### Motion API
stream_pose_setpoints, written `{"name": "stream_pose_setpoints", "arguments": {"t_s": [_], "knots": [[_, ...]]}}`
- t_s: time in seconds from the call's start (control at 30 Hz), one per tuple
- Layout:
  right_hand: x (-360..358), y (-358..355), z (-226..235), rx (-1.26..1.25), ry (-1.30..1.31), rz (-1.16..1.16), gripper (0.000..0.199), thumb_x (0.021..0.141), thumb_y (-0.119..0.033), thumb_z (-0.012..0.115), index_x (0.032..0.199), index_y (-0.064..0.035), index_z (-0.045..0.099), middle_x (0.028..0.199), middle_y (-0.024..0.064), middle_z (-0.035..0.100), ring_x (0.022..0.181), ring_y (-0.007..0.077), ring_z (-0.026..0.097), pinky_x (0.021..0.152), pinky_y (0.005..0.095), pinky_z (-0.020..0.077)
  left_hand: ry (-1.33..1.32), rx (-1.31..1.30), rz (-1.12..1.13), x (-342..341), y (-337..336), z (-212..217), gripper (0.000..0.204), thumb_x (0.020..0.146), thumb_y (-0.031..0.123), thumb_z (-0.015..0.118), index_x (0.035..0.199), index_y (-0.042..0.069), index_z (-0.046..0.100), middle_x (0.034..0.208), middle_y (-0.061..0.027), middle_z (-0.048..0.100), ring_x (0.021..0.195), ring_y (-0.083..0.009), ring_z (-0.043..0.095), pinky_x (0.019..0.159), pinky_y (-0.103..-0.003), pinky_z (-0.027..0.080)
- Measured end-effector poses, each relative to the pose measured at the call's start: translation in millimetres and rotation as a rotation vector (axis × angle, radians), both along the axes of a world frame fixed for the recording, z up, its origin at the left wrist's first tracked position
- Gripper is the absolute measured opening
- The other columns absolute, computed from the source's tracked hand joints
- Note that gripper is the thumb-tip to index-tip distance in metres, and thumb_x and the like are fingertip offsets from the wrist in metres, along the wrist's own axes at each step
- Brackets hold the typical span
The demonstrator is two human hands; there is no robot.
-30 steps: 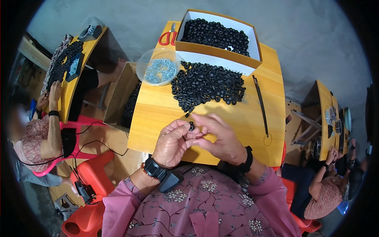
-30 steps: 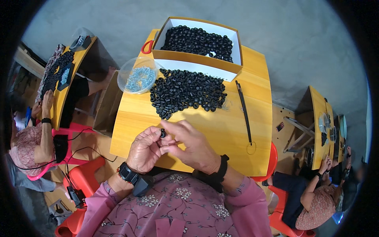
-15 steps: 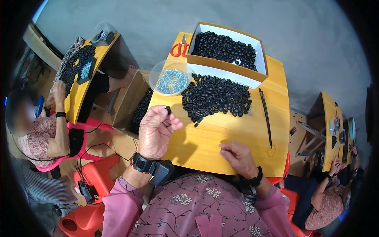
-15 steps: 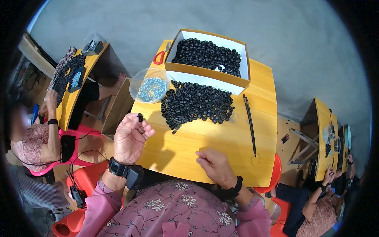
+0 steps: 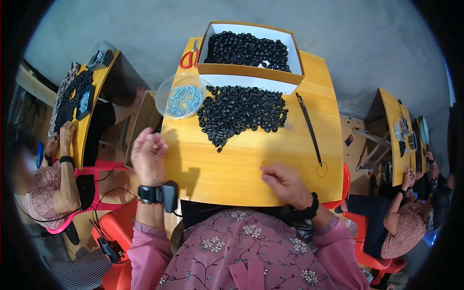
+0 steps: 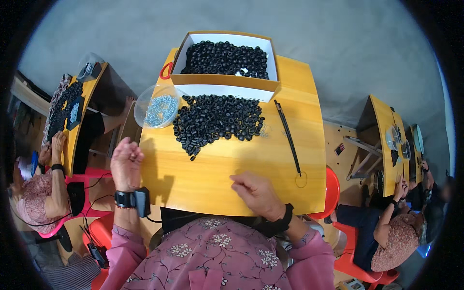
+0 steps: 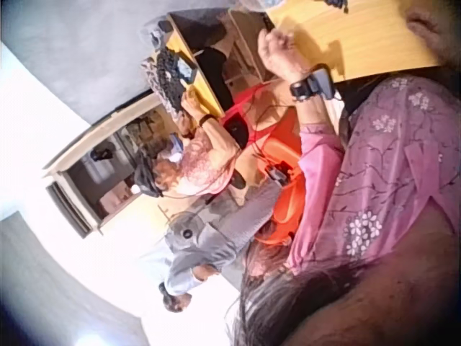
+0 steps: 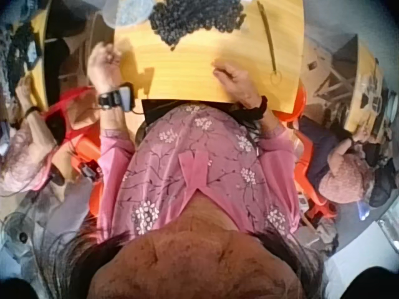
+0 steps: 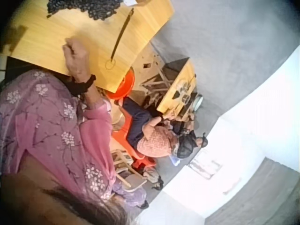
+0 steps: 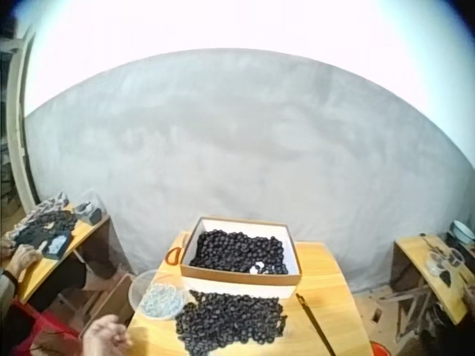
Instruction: Assembling small black plastic components by manually inserting tiny metal pins.
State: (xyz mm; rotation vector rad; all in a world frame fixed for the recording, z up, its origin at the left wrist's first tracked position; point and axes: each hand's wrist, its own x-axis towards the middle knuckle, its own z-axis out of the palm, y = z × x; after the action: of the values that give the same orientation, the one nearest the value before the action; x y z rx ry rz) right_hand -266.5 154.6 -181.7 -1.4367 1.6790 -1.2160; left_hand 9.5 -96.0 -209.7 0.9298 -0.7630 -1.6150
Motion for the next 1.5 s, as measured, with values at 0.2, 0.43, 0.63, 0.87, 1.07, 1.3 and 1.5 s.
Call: {"name": "stream_pose_setpoints", "arguments": {"t_s": [0.2, 0.43, 0.63, 0.87, 1.07, 1.3, 1.5], "knots": [[-22, -2, 11, 0.023, 0.087, -0.070, 0.014, 0.090, -0.005, 0.068, 0.103, 0.0005, 0.068, 0.080, 0.0095, 0.060, 0.070, 0.0190, 0.060, 0.064, 0.0294, 0.0474, -0.467, -0.263, -0.429, -50, 54, 12, 0.010, 0.091, 0.002, 0.069, 0.101, 0.001, 0.069, 0.084, -0.0011, 0.067, 0.072, -0.0083, 0.059, 0.065, -0.023, 0.049], [-26, 1, 12, 0.057, 0.208, -0.065, 0.012, 0.089, -0.007, 0.067, 0.099, 0.0005, 0.065, 0.081, 0.0131, 0.061, 0.072, 0.0280, 0.062, 0.065, 0.0358, 0.0483, -0.949, -0.815, -0.485, -71, 77, 25, 0.033, 0.078, -0.003, 0.071, 0.110, 0.000, 0.068, 0.087, -0.0121, 0.063, 0.083, -0.0269, 0.058, 0.079, -0.038, 0.049], [-33, -1, 8, 0.086, 0.191, -0.090, 0.016, 0.089, -0.010, 0.068, 0.101, -0.0001, 0.063, 0.084, 0.0140, 0.060, 0.075, 0.0305, 0.061, 0.067, 0.0376, 0.0483, -0.958, -0.949, -0.534, -118, 80, 46, 0.047, 0.079, 0.000, 0.071, 0.125, 0.004, 0.063, 0.084, -0.0112, 0.061, 0.079, -0.0293, 0.058, 0.077, -0.040, 0.048], [-29, 10, -7, -0.020, 0.175, -0.091, 0.021, 0.089, -0.006, 0.069, 0.109, 0.0005, 0.063, 0.083, 0.0099, 0.062, 0.076, 0.0237, 0.062, 0.068, 0.0334, 0.0493, -1.214, -1.145, -0.590, -154, 75, 35, 0.053, 0.078, 0.002, 0.069, 0.130, 0.006, 0.061, 0.088, -0.0153, 0.069, 0.084, -0.0350, 0.065, 0.080, -0.044, 0.051], [-42, 15, -11, -0.045, 0.090, -0.084, 0.022, 0.090, -0.006, 0.068, 0.110, 0.0003, 0.062, 0.087, 0.0107, 0.062, 0.077, 0.0251, 0.062, 0.070, 0.0337, 0.0490, -1.220, -1.139, -0.619, -159, 78, 36, 0.044, 0.078, 0.005, 0.069, 0.122, 0.006, 0.064, 0.089, -0.0152, 0.066, 0.082, -0.0376, 0.062, 0.080, -0.044, 0.050], [-95, 3, 13, -0.057, 0.284, -0.346, 0.017, 0.089, -0.005, 0.063, 0.106, 0.0002, 0.064, 0.092, 0.0175, 0.061, 0.083, 0.0371, 0.063, 0.073, 0.0444, 0.0506, -1.225, -1.200, -0.603, -151, 83, 32, 0.028, 0.077, 0.000, 0.067, 0.104, 0.007, 0.067, 0.088, -0.0125, 0.063, 0.084, -0.0359, 0.059, 0.075, -0.044, 0.049], [-143, -20, 7, 0.108, 0.648, -0.456, 0.017, 0.086, -0.004, 0.063, 0.102, -0.0029, 0.068, 0.089, 0.0175, 0.061, 0.081, 0.0388, 0.062, 0.072, 0.0445, 0.0502, -1.204, -1.209, -0.616, -150, 82, 33, 0.024, 0.076, 0.000, 0.067, 0.099, 0.007, 0.065, 0.088, -0.0125, 0.064, 0.084, -0.0358, 0.059, 0.075, -0.044, 0.049]]}}
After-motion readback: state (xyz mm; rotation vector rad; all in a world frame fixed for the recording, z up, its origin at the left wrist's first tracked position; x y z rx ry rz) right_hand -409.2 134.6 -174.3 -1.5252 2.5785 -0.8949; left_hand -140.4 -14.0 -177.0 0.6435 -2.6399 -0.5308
